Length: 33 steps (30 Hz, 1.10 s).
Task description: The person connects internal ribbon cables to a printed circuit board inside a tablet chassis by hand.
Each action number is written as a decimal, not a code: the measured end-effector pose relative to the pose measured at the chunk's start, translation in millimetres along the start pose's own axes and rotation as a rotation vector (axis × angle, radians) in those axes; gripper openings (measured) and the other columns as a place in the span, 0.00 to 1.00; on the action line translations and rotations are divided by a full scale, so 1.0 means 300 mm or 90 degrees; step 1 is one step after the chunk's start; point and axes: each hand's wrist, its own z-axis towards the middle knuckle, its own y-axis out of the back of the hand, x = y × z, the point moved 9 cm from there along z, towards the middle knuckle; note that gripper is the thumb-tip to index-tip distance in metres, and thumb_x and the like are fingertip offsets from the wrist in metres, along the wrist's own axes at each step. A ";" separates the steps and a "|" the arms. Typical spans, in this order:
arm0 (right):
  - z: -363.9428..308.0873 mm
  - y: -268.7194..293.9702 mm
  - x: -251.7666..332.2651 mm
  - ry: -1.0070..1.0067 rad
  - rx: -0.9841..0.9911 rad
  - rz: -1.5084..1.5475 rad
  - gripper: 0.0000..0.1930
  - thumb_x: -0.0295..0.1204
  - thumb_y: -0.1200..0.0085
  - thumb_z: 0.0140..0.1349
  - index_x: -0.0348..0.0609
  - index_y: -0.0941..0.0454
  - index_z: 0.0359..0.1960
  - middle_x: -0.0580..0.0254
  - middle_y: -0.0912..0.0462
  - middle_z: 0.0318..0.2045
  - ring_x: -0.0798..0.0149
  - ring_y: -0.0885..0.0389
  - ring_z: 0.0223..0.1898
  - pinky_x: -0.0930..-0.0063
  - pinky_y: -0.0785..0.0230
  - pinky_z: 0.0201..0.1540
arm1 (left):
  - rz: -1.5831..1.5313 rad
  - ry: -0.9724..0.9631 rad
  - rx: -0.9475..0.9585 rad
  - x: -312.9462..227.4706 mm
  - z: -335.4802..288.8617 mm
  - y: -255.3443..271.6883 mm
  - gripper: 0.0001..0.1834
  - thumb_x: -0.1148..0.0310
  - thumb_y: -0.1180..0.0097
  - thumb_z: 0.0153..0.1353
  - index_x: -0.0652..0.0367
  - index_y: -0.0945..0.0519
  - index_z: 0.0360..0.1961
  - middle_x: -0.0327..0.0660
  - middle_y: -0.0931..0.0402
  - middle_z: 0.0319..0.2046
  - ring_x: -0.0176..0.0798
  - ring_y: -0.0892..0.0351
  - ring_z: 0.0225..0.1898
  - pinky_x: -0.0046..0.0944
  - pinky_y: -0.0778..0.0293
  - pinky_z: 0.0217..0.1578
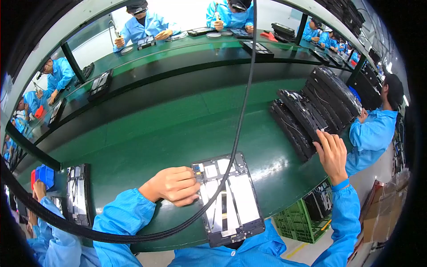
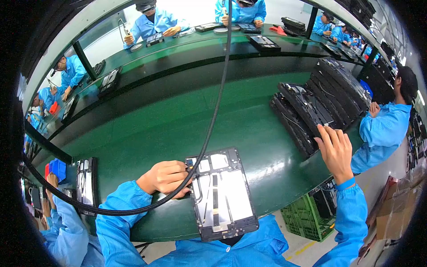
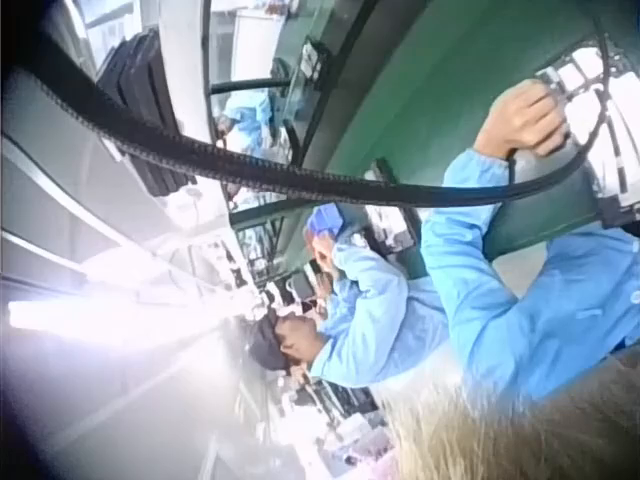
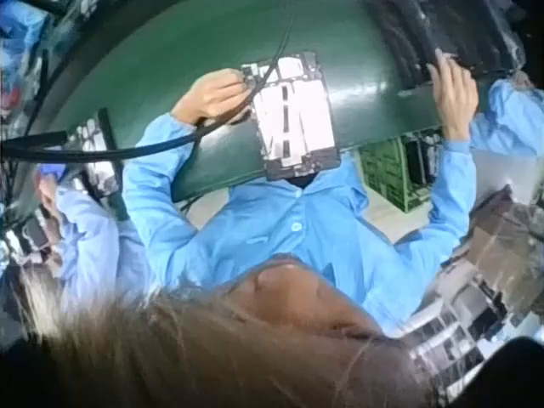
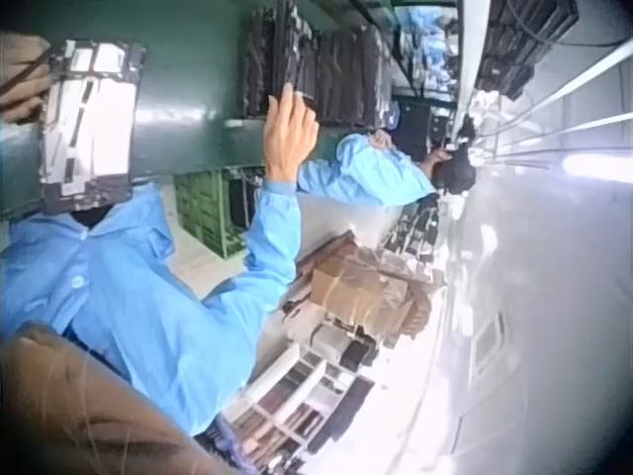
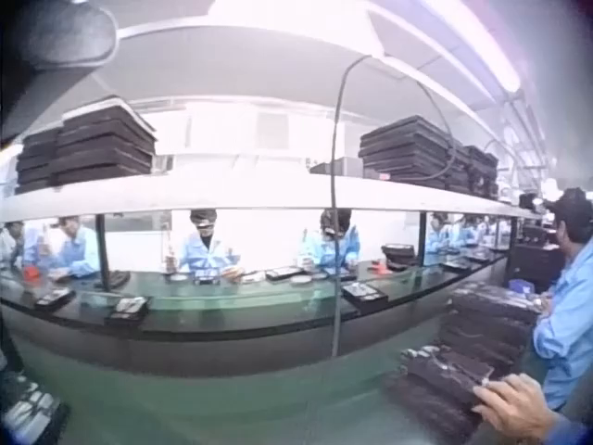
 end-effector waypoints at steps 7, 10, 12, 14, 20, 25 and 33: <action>0.074 -0.037 0.077 -0.054 0.171 -0.028 0.37 0.24 0.31 0.56 0.36 0.24 0.71 0.51 0.18 0.50 0.51 0.19 0.49 0.59 0.20 0.50 | -0.041 0.108 -0.025 0.006 -0.010 0.013 0.16 0.63 0.43 0.65 0.65 0.11 0.40 0.45 0.15 0.33 0.49 0.16 0.35 0.48 0.16 0.39; 0.091 -0.071 0.068 -0.101 0.209 -0.041 0.36 0.22 0.33 0.53 0.33 0.23 0.68 0.50 0.20 0.48 0.49 0.20 0.50 0.57 0.20 0.51 | -0.081 0.063 -0.123 -0.112 -0.022 -0.001 0.18 0.62 0.46 0.69 0.64 0.10 0.43 0.47 0.14 0.37 0.50 0.13 0.41 0.51 0.15 0.44; 0.099 -0.093 0.041 -0.124 0.193 -0.058 0.33 0.24 0.32 0.51 0.33 0.21 0.64 0.52 0.20 0.47 0.49 0.19 0.52 0.58 0.16 0.47 | -0.191 0.044 -0.082 -0.283 0.021 -0.082 0.20 0.59 0.45 0.72 0.62 0.13 0.53 0.51 0.15 0.51 0.52 0.13 0.52 0.54 0.17 0.55; 0.116 -0.068 0.029 -0.149 0.167 -0.057 0.31 0.25 0.33 0.52 0.34 0.20 0.62 0.52 0.20 0.47 0.49 0.19 0.52 0.59 0.16 0.47 | -0.245 0.053 0.014 -0.402 0.124 -0.121 0.23 0.58 0.45 0.72 0.62 0.15 0.60 0.54 0.17 0.60 0.54 0.15 0.59 0.56 0.19 0.61; 0.085 -0.005 -0.057 -0.077 -0.071 0.019 0.36 0.18 0.29 0.47 0.39 0.18 0.65 0.54 0.21 0.44 0.50 0.20 0.46 0.55 0.21 0.43 | -0.163 0.120 0.194 -0.387 0.137 -0.230 0.35 0.58 0.40 0.67 0.41 0.28 0.77 0.57 0.32 0.77 0.56 0.24 0.71 0.61 0.30 0.73; 0.120 0.129 0.027 -0.036 -0.213 -0.012 0.38 0.17 0.26 0.39 0.38 0.13 0.61 0.57 0.17 0.38 0.52 0.19 0.38 0.59 0.23 0.39 | -0.072 0.263 0.204 -0.095 0.071 -0.186 0.33 0.63 0.32 0.57 0.39 0.17 0.67 0.55 0.27 0.73 0.59 0.23 0.70 0.68 0.28 0.70; 0.135 0.274 0.381 0.160 -0.213 0.049 0.33 0.19 0.27 0.44 0.35 0.11 0.59 0.60 0.16 0.33 0.65 0.24 0.26 0.70 0.32 0.27 | 0.206 0.505 0.017 0.454 -0.109 -0.007 0.25 0.79 0.39 0.54 0.53 0.11 0.55 0.53 0.19 0.64 0.61 0.20 0.64 0.62 0.26 0.69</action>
